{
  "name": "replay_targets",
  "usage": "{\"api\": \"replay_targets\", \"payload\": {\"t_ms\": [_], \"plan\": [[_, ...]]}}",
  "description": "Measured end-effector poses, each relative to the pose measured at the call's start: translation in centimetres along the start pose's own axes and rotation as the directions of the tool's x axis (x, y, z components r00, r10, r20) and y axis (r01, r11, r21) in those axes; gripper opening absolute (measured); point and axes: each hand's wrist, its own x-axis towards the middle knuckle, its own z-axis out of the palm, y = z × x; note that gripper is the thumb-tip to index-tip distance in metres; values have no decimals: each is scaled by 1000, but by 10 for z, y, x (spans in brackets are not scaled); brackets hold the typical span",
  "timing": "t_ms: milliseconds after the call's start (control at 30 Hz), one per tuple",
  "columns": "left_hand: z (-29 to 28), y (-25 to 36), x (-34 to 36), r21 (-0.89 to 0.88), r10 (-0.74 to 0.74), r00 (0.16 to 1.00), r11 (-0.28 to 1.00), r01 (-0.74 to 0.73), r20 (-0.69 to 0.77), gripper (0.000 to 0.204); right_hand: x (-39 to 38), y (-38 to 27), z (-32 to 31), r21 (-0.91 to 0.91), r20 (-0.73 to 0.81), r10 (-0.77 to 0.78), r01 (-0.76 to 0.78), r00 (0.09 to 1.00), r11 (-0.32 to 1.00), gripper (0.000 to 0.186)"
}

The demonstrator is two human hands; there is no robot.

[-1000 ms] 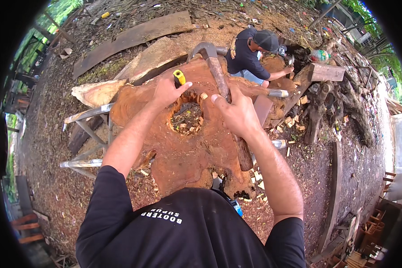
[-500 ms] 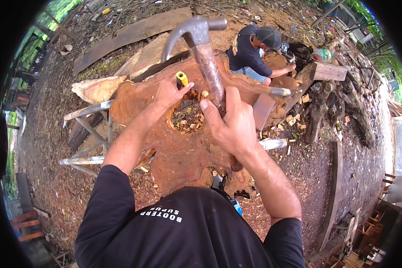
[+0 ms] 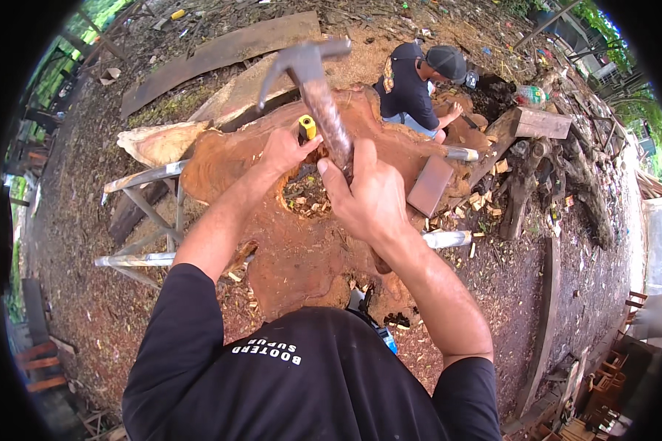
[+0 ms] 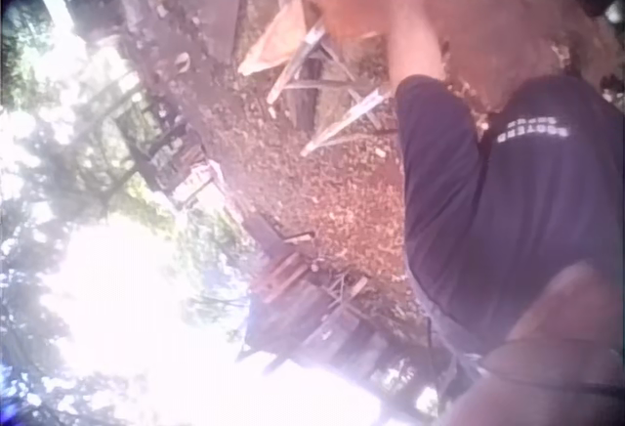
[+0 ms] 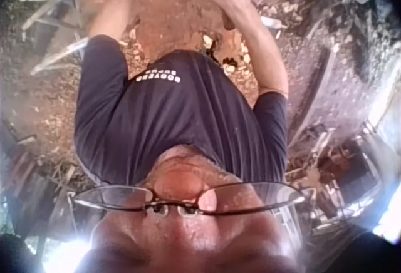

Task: The person uses a hammer and a chisel to hollow out the center of a large wooden slab resting on sawhorses. The person repeatedly strikes the chisel with the hammer to remove wood chips from a central hole.

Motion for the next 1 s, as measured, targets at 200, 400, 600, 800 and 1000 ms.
{"api": "replay_targets", "payload": {"t_ms": [200,400,600,800,1000], "plan": [[1,10,3,-130,36,999,991,-39,-27,61,-6,40,39,-146,43,12,-5,999,989,40],[14,5,3,-66,-13,999,998,16,44,65,1,46,31,-193,54,85,-73,995,978,41],[8,1,5,22,-44,997,999,43,57,62,-4,16,24,42,-137,-53,59,989,997,39],[18,-5,16,-121,-5,1000,993,7,15,53,16,71,61,-272,89,63,-36,994,962,44],[7,4,6,-123,-38,999,991,42,33,52,2,18,33,-78,17,81,-79,997,994,46]]}}
